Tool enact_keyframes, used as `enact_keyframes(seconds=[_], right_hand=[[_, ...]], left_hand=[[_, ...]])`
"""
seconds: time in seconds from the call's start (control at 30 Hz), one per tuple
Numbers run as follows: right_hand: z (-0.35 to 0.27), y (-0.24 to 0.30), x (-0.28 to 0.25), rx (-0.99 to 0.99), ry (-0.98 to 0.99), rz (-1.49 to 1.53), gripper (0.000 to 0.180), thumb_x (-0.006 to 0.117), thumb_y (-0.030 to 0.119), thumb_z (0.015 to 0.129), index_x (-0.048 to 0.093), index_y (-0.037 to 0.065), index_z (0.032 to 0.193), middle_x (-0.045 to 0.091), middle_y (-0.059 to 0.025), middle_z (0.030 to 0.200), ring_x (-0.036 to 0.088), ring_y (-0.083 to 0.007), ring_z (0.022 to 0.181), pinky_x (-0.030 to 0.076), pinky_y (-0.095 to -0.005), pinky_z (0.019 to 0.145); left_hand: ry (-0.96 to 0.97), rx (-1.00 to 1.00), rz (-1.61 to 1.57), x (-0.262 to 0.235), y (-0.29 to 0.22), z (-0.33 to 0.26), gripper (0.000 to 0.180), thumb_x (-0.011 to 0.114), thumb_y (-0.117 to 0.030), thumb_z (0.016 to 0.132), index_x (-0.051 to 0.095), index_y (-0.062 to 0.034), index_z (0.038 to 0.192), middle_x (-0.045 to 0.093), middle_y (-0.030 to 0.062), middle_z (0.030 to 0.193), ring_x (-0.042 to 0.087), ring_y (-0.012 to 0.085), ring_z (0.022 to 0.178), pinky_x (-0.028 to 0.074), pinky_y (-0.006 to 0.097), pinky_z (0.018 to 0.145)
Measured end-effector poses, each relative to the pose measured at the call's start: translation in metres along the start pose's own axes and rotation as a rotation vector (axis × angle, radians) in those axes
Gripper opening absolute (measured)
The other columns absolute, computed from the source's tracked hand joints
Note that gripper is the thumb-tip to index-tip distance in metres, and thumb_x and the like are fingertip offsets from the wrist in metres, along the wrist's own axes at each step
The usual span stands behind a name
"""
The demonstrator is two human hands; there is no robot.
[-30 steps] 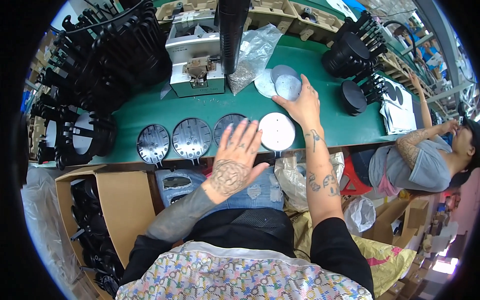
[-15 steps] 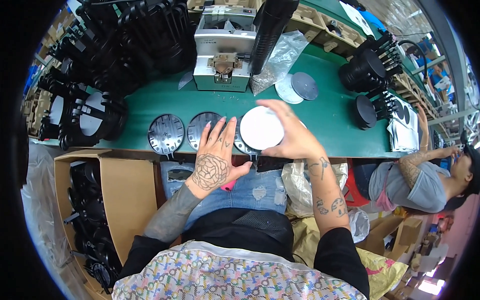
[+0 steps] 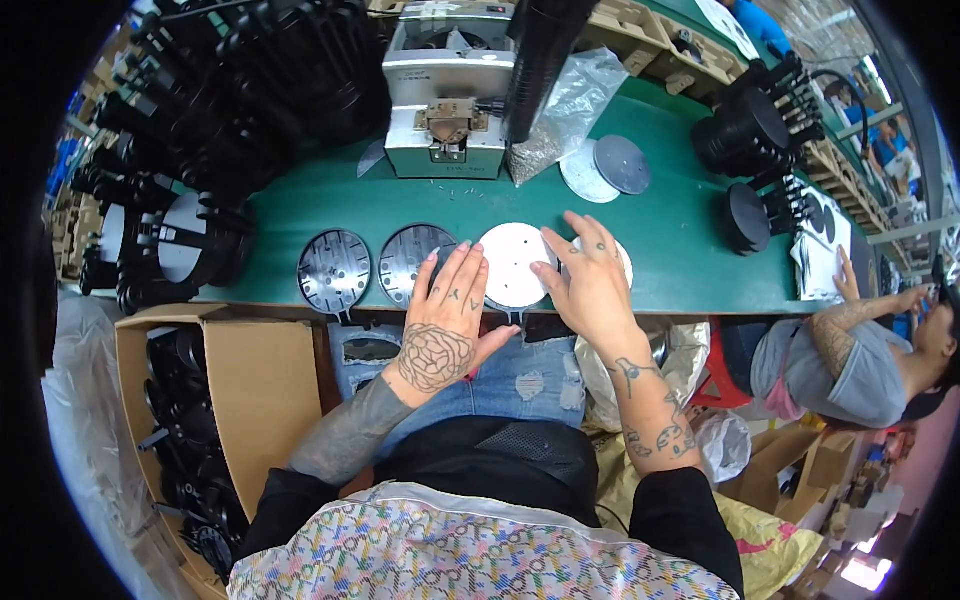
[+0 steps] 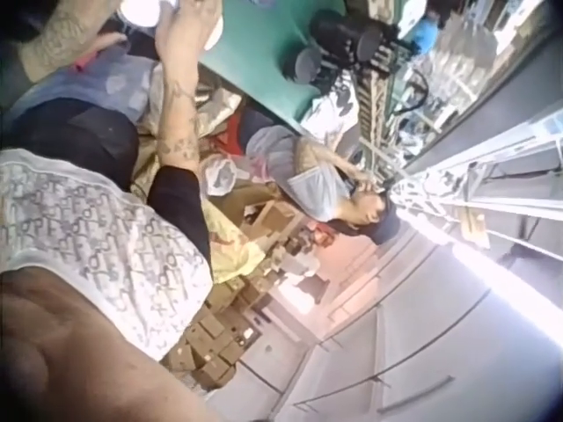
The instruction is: The person assembles black plastic base components with white circular covers using a pneumatic screwdriver.
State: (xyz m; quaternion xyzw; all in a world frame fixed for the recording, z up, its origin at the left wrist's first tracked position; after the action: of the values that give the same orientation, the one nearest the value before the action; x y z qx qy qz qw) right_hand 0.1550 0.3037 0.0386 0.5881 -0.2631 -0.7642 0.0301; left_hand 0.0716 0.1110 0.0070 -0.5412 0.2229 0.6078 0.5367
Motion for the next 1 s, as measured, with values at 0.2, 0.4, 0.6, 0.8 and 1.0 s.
enact_keyframes(seconds=[0.2,0.4,0.6,0.8,1.0], right_hand=[[0.01,-0.012,0.008,-0.132,-0.027,-0.12,0.032,0.068,0.029,0.091,0.073,0.023,0.122,0.054,-0.0193,0.141,0.045,-0.043,0.133,0.037,-0.0508,0.109],[0.019,-0.015,0.011,-0.217,-0.003,-0.179,0.032,0.067,0.03,0.093,0.072,0.028,0.124,0.053,-0.0169,0.144,0.044,-0.0424,0.135,0.035,-0.0498,0.112],[0.017,-0.013,0.016,-0.199,-0.048,-0.151,0.031,0.068,0.033,0.091,0.073,0.026,0.121,0.054,-0.0208,0.141,0.045,-0.0426,0.133,0.033,-0.0515,0.113],[0.047,-0.039,-0.006,0.093,-0.223,-0.092,0.06,0.079,0.038,0.08,0.063,0.008,0.13,0.052,-0.0235,0.141,0.047,-0.0409,0.132,0.038,-0.0462,0.111],[0.097,-0.115,-0.026,0.367,-0.167,-0.061,0.115,0.089,0.047,0.062,0.035,-0.003,0.15,0.046,-0.0292,0.146,0.042,-0.0406,0.138,0.037,-0.0441,0.114]], left_hand=[[-0.04,-0.008,0.044,0.002,-0.015,-0.006,0.075,0.076,-0.039,0.079,0.054,0.0085,0.132,0.053,0.0204,0.139,0.043,0.0324,0.137,0.025,0.054,0.117],[-0.129,-0.067,0.063,0.011,-0.02,-0.011,0.069,0.077,-0.038,0.078,0.059,0.005,0.129,0.057,0.018,0.136,0.048,0.0293,0.133,0.026,0.056,0.116],[-0.127,-0.053,0.062,0.006,-0.017,-0.009,0.068,0.077,-0.037,0.078,0.059,0.0056,0.129,0.057,0.0185,0.135,0.049,0.0291,0.132,0.025,0.057,0.116],[-0.069,-0.039,0.054,-0.009,-0.013,-0.007,0.067,0.08,-0.036,0.077,0.058,0.0013,0.128,0.057,0.017,0.134,0.051,0.0306,0.13,0.024,0.057,0.116],[-0.139,-0.131,0.032,-0.035,0.014,-0.023,0.066,0.077,-0.043,0.079,0.058,-0.0049,0.13,0.047,0.0215,0.143,0.04,0.0377,0.138,0.021,0.058,0.117]])
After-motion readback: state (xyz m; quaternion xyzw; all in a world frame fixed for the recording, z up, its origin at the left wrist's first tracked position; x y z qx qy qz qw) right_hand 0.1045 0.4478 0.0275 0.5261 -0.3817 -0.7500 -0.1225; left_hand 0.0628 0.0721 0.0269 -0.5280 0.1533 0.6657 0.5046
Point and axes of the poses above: each hand's wrist, its own z-axis towards the middle knuckle, its own x-axis out of the palm, y = z × x, the point moved 1 cm from there along z, towards the middle knuckle
